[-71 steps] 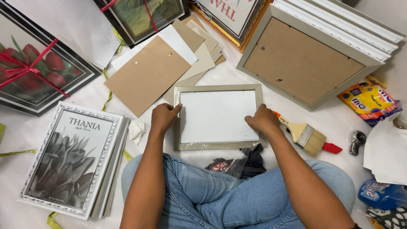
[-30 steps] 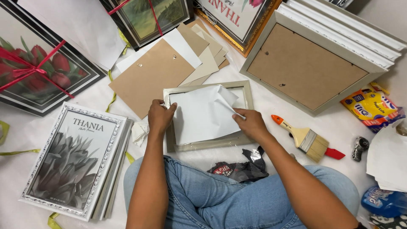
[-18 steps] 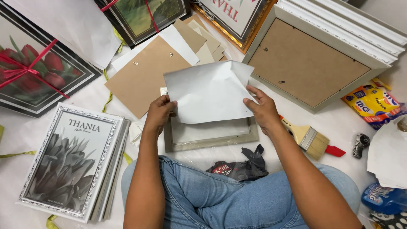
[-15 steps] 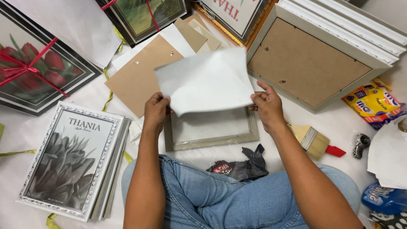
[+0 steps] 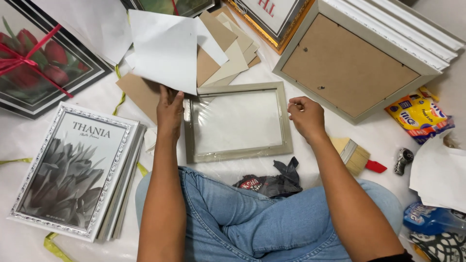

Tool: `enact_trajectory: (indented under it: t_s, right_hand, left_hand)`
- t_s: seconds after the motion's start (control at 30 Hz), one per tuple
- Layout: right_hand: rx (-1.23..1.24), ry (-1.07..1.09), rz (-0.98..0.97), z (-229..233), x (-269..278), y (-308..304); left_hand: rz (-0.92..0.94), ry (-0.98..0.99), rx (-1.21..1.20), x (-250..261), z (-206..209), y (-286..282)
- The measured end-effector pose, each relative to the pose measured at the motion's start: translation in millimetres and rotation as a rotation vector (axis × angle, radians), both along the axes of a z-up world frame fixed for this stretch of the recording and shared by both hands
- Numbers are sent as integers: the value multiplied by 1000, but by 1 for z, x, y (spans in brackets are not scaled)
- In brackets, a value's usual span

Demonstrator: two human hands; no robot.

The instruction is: Assembling and cleaning picture frames for artwork

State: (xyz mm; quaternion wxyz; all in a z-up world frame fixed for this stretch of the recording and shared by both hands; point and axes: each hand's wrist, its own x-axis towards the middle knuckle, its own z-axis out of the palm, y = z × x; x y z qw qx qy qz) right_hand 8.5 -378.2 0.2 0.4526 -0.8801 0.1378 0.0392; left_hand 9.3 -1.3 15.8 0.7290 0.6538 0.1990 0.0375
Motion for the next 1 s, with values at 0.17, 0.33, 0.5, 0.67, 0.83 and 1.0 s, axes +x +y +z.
enact_trajectory:
  t_s: [0.17,0.33,0.5,0.67,0.83,1.0]
  right_hand:
    - [-251,71,97,0,-6,-14]
    - [-138,109,137,106,-27,-2]
    - [-580,512,390,135,-25,-22]
    - [-745,666,395,42,-9,-84]
    - [-737,678,405,-13,13,-108]
    - [-901,749,332,-61,10,-120]
  left_hand:
    - [81,77,-174,7,-38,14]
    - [383,28,-276,7,-16,11]
    - [472,136,-262,15,-15,12]
    - [446,-9,-110,17,-48,21]
    - [421,-32,7,28,-73,29]
    - [423,153,257,24,-79,39]
